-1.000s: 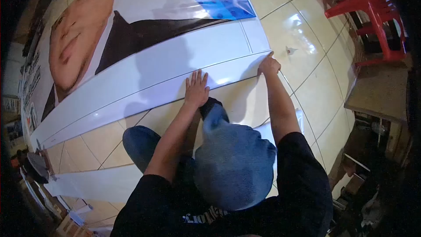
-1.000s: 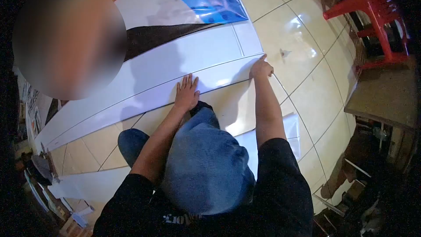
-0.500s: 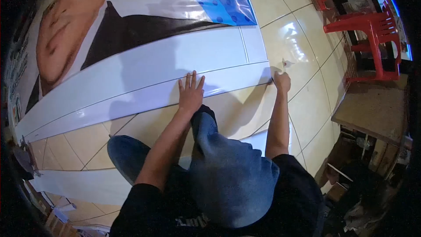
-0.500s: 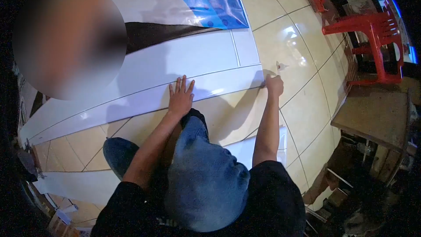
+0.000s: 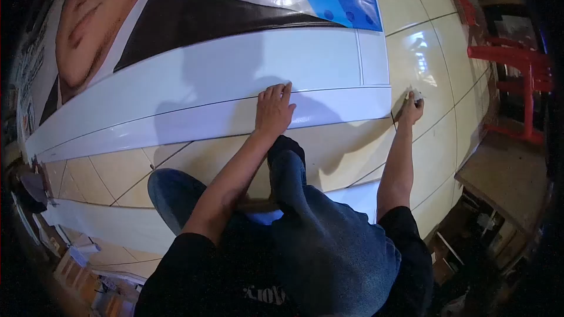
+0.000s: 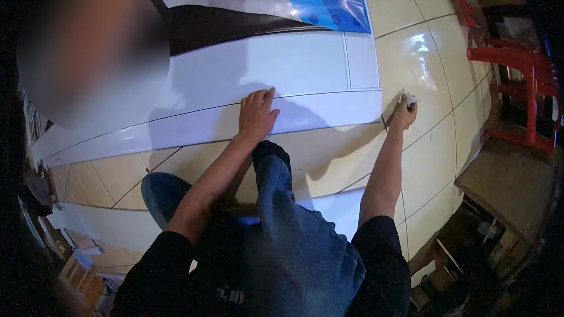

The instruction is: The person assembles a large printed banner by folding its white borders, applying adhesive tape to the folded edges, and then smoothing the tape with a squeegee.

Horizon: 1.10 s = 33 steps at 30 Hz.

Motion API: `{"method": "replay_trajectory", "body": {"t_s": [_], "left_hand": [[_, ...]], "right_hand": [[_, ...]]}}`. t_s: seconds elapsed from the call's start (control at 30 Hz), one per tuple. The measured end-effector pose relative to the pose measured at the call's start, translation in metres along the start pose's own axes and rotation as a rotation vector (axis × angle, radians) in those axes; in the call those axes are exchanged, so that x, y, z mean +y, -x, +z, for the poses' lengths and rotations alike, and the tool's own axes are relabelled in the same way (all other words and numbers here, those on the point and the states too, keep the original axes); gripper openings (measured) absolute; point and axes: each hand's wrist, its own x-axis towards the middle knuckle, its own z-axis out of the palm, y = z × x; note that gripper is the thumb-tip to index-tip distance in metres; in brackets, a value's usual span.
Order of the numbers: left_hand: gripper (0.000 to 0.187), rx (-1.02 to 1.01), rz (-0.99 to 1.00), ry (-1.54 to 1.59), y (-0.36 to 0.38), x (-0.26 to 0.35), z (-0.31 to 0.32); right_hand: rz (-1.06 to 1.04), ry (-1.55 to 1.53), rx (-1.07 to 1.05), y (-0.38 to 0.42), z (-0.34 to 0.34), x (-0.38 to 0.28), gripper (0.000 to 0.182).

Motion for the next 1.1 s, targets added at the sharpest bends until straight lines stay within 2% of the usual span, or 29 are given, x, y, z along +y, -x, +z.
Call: {"method": "replay_trajectory", "body": {"t_s": [0.03,0.07,0.13,0.17,0.23,0.27,0.33,0.43,0.47,0.53,0.63,0.7,0.77,0.87,1.03,1.1], "left_hand": [[0.06,-0.002,0.015,0.023,-0.004,-0.001,0.002],[0.06,-0.007,0.015,0.027,-0.008,0.001,0.005],[0.043,0.099,0.153,0.047,-0.015,0.006,0.01],[0.043,0.094,0.161,0.05,-0.02,0.008,0.018],[0.035,0.086,0.183,-0.023,-0.026,0.015,0.034],[0.035,0.081,0.188,-0.021,-0.028,0.02,0.034],[0.028,0.085,0.104,0.014,-0.031,0.033,0.028],[0.019,0.08,0.11,0.012,-0.038,0.042,0.027],[0.019,0.08,0.11,0.015,-0.042,0.042,0.031],[0.016,0.171,0.259,0.084,-0.047,0.04,0.037],[0.016,0.23,0.312,0.195,-0.045,0.049,0.049],[0.016,0.283,0.313,0.223,-0.046,0.057,0.054],[0.014,0.235,0.287,0.21,-0.051,0.069,0.052],[0.011,0.004,0.2,0.097,-0.073,0.094,0.051],[0.014,-0.033,0.205,0.109,-0.103,0.112,0.052],[0.014,-0.003,0.249,0.165,-0.107,0.114,0.057]], "right_hand": [[0.0,0.002,-0.003,0.0,0.003,-0.002,0.047],[-0.026,-0.015,-0.022,-0.003,0.002,-0.001,0.044],[-0.059,-0.07,-0.059,-0.008,-0.003,0.005,0.035],[-0.057,-0.067,-0.05,-0.005,-0.006,0.001,0.035],[0.083,-0.228,-0.118,0.0,-0.012,-0.006,0.032],[0.085,-0.225,-0.111,0.005,-0.014,-0.011,0.032],[-0.079,-0.156,-0.148,0.015,-0.019,-0.021,0.031],[-0.016,-0.208,-0.149,0.033,-0.02,-0.037,0.028],[-0.028,-0.229,-0.17,0.035,-0.02,-0.038,0.03],[-0.08,-0.216,-0.189,0.04,-0.021,-0.043,0.03],[-0.164,-0.224,-0.276,0.049,-0.013,-0.05,0.036],[-0.136,-0.232,-0.339,0.059,-0.004,-0.069,0.035],[-0.141,-0.184,-0.352,0.072,0.005,-0.09,0.035],[-0.131,-0.379,-0.383,0.069,0.018,-0.107,0.036],[-0.038,-0.399,-0.348,0.08,0.027,-0.123,0.036],[-0.077,-0.322,-0.45,0.083,0.025,-0.114,0.037]]}}
